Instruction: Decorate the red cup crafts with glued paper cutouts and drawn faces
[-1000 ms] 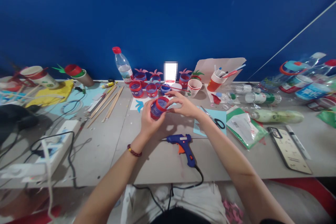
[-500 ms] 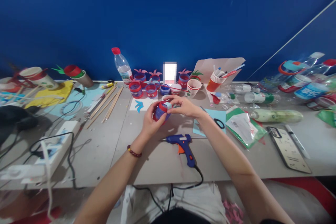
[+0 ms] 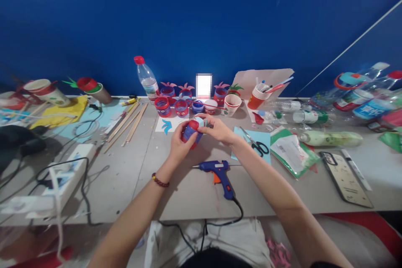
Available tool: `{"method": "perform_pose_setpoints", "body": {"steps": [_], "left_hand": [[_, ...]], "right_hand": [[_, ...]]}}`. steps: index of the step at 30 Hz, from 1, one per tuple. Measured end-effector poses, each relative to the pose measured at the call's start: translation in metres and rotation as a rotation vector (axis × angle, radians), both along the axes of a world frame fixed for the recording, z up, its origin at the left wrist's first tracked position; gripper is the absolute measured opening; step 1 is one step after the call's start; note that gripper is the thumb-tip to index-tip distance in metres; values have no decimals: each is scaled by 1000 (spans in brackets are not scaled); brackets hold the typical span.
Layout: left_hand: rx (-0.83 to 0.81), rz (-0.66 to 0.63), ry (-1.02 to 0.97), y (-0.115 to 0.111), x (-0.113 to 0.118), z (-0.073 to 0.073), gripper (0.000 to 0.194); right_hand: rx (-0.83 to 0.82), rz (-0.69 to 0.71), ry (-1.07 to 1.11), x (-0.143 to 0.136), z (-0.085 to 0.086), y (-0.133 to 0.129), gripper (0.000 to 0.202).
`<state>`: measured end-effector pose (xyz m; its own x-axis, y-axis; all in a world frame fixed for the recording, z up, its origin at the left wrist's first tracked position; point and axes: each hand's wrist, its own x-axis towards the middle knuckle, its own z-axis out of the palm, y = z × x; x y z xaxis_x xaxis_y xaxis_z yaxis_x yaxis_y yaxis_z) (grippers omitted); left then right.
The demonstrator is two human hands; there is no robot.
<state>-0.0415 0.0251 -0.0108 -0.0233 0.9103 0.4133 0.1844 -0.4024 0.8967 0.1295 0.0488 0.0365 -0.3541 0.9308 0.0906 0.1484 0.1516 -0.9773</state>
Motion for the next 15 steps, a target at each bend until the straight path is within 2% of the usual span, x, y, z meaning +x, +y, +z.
{"method": "perform_pose_setpoints", "body": {"steps": [8, 15], "left_hand": [[3, 25, 33, 2, -1, -5, 43], [-31, 17, 27, 4, -2, -4, 42]], "right_hand": [[53, 0, -3, -4, -1, -1, 33], [-61, -8, 46, -3, -6, 2, 38]]}}
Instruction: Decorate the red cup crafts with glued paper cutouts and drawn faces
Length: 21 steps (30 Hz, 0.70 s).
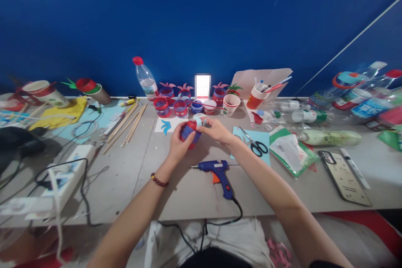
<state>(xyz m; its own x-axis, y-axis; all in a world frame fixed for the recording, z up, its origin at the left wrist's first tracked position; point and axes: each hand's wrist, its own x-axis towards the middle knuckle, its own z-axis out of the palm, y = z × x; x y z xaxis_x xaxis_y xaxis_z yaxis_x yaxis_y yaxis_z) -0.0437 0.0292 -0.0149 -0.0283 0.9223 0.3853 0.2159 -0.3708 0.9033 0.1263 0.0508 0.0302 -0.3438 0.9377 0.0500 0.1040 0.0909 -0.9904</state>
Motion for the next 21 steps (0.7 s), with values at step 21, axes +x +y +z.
{"method": "perform_pose_setpoints", "body": {"steps": [21], "left_hand": [[-127, -3, -166, 4, 1, 2, 40]], "right_hand": [[-150, 45, 191, 0, -5, 1, 36]]}}
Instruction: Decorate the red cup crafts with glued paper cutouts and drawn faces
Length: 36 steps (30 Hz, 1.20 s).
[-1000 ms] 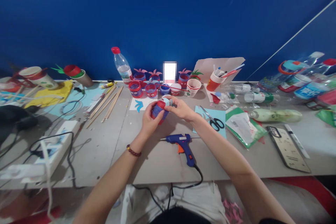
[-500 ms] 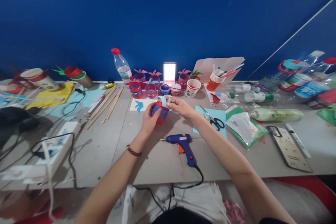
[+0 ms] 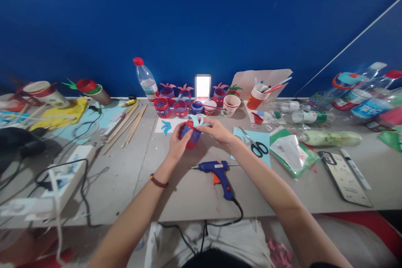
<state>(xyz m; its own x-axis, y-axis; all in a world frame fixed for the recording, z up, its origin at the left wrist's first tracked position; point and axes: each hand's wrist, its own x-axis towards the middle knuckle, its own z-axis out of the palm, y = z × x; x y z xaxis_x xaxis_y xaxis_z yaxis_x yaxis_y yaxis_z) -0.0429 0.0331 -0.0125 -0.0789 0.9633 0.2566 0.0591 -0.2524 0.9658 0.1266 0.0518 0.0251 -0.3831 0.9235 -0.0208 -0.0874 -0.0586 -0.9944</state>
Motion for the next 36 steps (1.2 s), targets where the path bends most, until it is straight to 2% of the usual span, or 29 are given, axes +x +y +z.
{"method": "perform_pose_setpoints", "body": {"steps": [12, 19, 23, 30, 36], "left_hand": [[-78, -19, -58, -2, 4, -4, 41], [-84, -2, -21, -2, 2, -1, 44], [-95, 6, -48, -1, 1, 1, 44], [-160, 11, -139, -1, 2, 4, 40], [-246, 37, -253, -1, 4, 6, 40]], "right_hand": [[-53, -80, 17, -5, 0, -2, 43], [131, -12, -95, -6, 0, -4, 34], [149, -12, -117, -7, -2, -4, 34], [55, 16, -123, -3, 12, -6, 32], [57, 27, -184, 5, 18, -2, 38]]}}
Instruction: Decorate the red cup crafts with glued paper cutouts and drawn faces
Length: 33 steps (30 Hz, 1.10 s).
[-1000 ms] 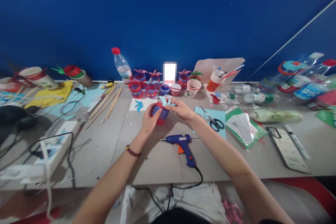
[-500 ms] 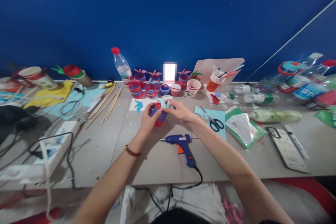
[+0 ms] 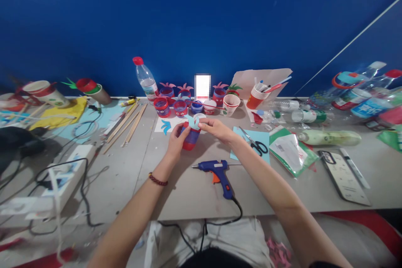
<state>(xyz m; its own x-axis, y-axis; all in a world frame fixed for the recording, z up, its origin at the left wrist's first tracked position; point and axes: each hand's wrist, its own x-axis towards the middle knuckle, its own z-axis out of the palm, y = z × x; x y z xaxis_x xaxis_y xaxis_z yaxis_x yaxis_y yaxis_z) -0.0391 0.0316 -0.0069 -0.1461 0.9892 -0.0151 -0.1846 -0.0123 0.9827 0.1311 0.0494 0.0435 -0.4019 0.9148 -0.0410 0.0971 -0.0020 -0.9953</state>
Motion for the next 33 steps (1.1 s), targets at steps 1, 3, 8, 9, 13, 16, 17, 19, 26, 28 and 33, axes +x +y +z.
{"method": "perform_pose_setpoints", "body": {"steps": [1, 3, 8, 9, 13, 16, 17, 19, 26, 28, 33], "left_hand": [[-7, 0, -7, 0, 0, 0, 40], [-10, 1, -14, 0, 0, -1, 41], [20, -18, 2, 1, 0, -3, 42], [39, -22, 20, 1, 0, -4, 41], [101, -24, 108, 1, -1, -4, 39], [104, -22, 133, 1, -1, -3, 39], [106, -19, 137, 1, -1, -3, 39], [107, -18, 146, 0, -1, -2, 39], [106, -51, 167, -3, -1, 2, 39], [101, -53, 157, -3, -1, 3, 38], [82, -32, 117, -3, 1, 3, 36]], "right_hand": [[1, -5, -7, 1, -1, 1, 38], [2, -9, -24, 2, -2, 1, 38], [-1, -18, -27, 0, -6, 0, 39], [1, -10, -9, -1, -6, -1, 38], [21, 15, 64, -5, -8, -1, 31], [53, 0, 64, -7, -11, 0, 31], [66, -5, 52, -7, -12, 0, 31], [86, -20, 2, -6, -14, 1, 32], [63, -5, -59, -2, -17, 2, 40], [51, 1, -37, -3, -16, 1, 39], [4, -9, 23, -6, -15, -2, 38]]}}
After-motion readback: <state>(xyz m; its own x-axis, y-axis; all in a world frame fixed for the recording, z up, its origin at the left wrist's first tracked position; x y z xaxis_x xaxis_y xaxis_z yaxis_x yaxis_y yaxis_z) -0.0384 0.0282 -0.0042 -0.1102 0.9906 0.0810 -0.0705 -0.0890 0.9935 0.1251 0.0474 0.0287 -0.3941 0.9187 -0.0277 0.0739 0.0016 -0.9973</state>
